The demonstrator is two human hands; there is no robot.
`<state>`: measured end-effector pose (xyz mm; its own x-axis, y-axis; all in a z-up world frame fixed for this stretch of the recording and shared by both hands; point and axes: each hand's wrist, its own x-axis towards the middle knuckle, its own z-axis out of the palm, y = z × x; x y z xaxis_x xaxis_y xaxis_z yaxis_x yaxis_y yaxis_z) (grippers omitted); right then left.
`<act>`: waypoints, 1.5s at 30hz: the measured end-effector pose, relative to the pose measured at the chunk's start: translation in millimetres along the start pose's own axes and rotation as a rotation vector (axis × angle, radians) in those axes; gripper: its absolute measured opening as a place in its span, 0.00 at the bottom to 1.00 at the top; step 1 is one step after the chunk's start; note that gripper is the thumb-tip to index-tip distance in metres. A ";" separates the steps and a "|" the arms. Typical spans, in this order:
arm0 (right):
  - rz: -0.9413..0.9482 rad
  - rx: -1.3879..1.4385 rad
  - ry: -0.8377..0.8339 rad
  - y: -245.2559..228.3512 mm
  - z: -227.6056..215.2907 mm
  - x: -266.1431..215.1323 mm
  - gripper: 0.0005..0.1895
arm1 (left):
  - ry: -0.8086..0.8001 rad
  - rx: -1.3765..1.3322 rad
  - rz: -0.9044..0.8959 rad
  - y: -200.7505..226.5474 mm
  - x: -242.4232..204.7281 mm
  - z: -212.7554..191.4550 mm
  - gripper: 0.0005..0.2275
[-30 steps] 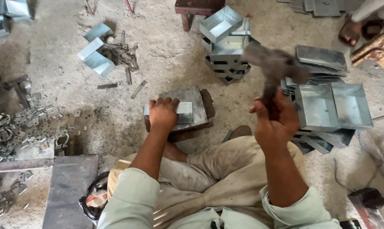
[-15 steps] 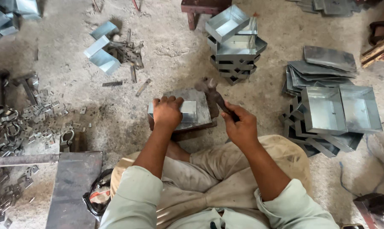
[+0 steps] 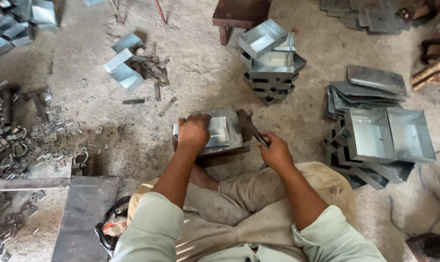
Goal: The person sits on the floor and uses a hammer to shape rectangular metal pieces on a small anvil. They repeatedly pick up metal sheets, position them on the anvil, and strike them to form a box-like shape, stacking the finished pieces nearby.
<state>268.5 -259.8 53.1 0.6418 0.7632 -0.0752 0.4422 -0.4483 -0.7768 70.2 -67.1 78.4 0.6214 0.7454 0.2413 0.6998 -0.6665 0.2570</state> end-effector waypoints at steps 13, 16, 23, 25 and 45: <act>-0.438 0.599 0.237 -63.8 -55.8 -28.4 0.16 | 0.212 -0.489 -0.268 -51.9 -19.8 144.2 0.17; -0.681 0.598 0.286 -106.6 -61.3 -41.0 0.14 | 0.141 -0.536 -0.314 -53.0 -18.0 140.2 0.15; -0.850 0.167 0.013 -151.3 -16.9 -30.7 0.17 | 0.218 -0.536 -0.298 -37.3 -26.4 123.9 0.16; -0.614 0.122 -0.120 -145.7 -9.5 -27.5 0.19 | 0.189 -0.551 -0.340 -38.6 -24.5 121.4 0.15; 0.354 0.676 -0.100 61.4 44.9 -10.3 0.28 | 0.069 -0.579 -0.426 -66.0 -26.9 106.5 0.24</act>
<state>260.9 -274.2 -22.0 0.5999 0.6799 -0.4218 -0.2790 -0.3162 -0.9067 44.9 -42.2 -44.8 0.2992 0.9521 0.0634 0.5656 -0.2304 0.7918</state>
